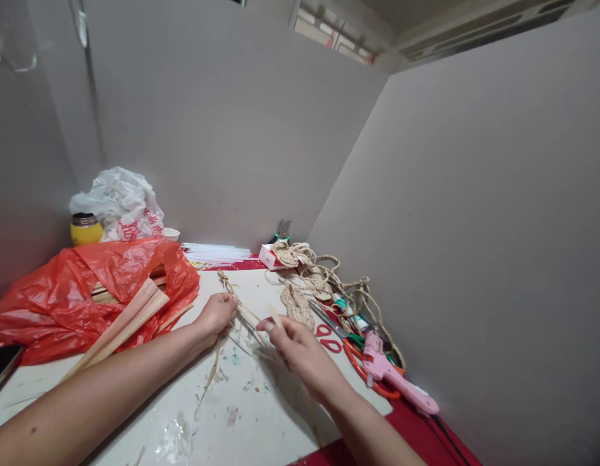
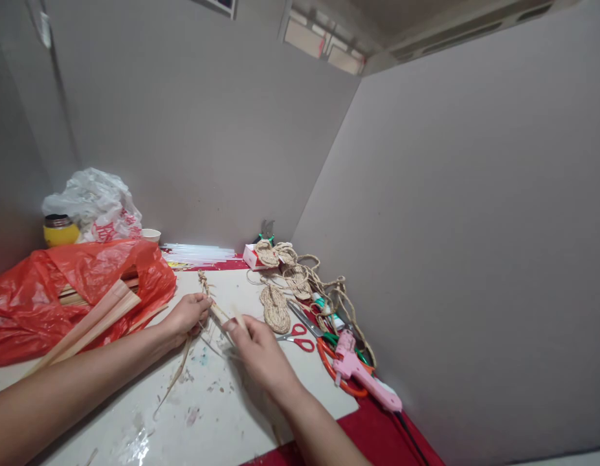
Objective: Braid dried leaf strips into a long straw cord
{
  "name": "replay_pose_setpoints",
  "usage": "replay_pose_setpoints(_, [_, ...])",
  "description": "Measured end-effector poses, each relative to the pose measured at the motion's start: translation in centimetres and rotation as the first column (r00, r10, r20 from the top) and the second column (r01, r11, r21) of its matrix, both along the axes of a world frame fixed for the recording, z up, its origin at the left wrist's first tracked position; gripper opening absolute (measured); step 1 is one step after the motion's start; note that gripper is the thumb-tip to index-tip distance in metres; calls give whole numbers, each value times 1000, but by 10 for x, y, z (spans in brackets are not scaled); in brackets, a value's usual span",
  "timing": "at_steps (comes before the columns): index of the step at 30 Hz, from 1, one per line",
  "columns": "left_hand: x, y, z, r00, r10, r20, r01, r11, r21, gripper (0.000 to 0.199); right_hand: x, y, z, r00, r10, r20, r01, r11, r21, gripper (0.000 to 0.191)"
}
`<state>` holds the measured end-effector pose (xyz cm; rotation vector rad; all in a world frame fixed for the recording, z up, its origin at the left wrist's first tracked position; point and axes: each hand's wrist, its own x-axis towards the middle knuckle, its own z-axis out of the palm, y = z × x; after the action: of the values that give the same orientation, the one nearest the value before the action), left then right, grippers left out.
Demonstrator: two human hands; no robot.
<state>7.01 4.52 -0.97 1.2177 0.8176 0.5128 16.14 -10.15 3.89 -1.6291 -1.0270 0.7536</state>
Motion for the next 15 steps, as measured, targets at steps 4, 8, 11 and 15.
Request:
replay_pose_setpoints(4, [3,3,-7,1000,-7,11,7,1000,-4,24,-13,27,-25,989,5,150,1,999,-39,11])
replay_pose_setpoints(8, [5,5,-12,1000,11,25,-11,1000,-7,21,-13,36,-33,987,85,134,-75,994,-78,14])
replay_pose_setpoints(11, [3,5,-12,999,25,47,-23,999,-23,18,-14,33,-21,989,113,98,-105,991,-83,20])
replay_pose_setpoints(15, [4,0,-9,989,54,141,-51,998,-22,16,-29,37,16,984,174,-49,-176,984,-26,23])
